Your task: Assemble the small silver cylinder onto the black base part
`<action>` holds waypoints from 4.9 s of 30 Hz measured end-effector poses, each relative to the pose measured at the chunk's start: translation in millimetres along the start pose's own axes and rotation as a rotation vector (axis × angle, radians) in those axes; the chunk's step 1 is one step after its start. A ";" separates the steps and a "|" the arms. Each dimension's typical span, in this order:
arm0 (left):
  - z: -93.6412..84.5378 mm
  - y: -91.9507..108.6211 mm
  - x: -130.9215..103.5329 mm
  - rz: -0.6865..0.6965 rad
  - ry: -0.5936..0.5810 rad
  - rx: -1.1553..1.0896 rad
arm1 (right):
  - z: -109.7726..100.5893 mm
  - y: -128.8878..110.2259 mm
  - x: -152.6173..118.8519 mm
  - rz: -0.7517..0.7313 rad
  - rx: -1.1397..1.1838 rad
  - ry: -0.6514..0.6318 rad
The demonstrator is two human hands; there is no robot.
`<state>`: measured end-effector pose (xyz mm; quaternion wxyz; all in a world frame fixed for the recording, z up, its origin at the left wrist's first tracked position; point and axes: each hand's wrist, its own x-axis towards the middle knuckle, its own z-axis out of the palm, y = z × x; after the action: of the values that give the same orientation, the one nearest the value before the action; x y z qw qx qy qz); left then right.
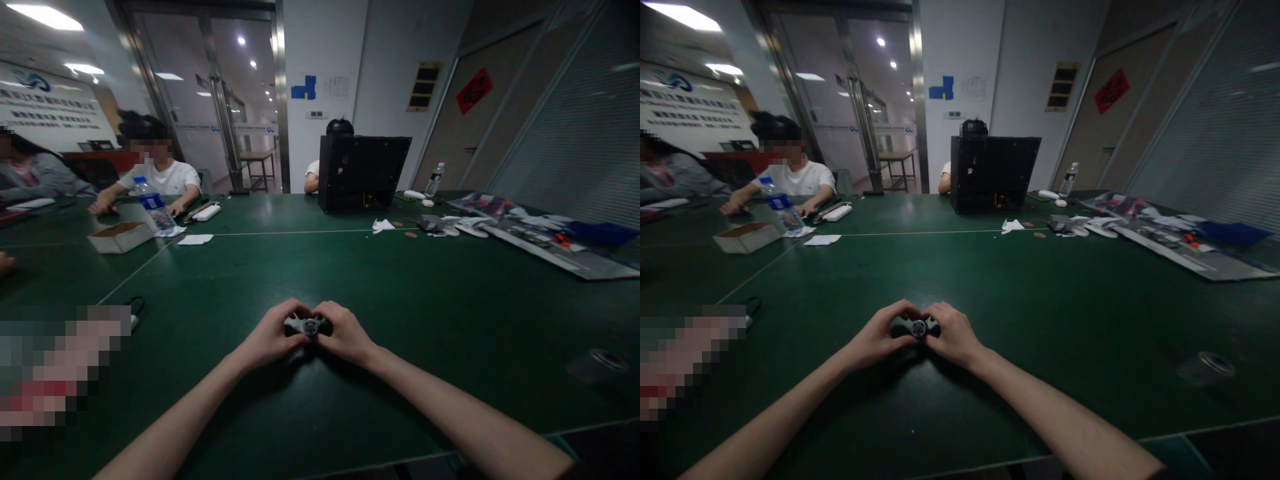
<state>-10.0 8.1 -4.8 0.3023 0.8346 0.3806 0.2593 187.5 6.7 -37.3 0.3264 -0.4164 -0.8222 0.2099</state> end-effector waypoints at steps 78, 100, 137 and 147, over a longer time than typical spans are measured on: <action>-1.8 3.6 -0.3 -0.017 0.042 -0.027 | -3.5 -6.3 5.7 0.391 0.801 -0.142; -1.9 5.4 -1.4 0.093 0.094 0.041 | -3.8 -0.4 5.0 0.275 0.719 -0.165; 1.9 -0.6 -1.6 0.060 0.005 0.223 | -11.7 3.2 2.4 -0.080 -0.124 -0.146; 2.9 -0.8 -2.2 0.061 -0.001 0.214 | -11.4 -0.2 0.3 -0.082 -0.137 -0.153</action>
<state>-9.8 5.9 -7.9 0.2033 0.8735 0.3804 0.2259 195.4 7.7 -29.1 0.2420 -0.3865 -0.8735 0.1706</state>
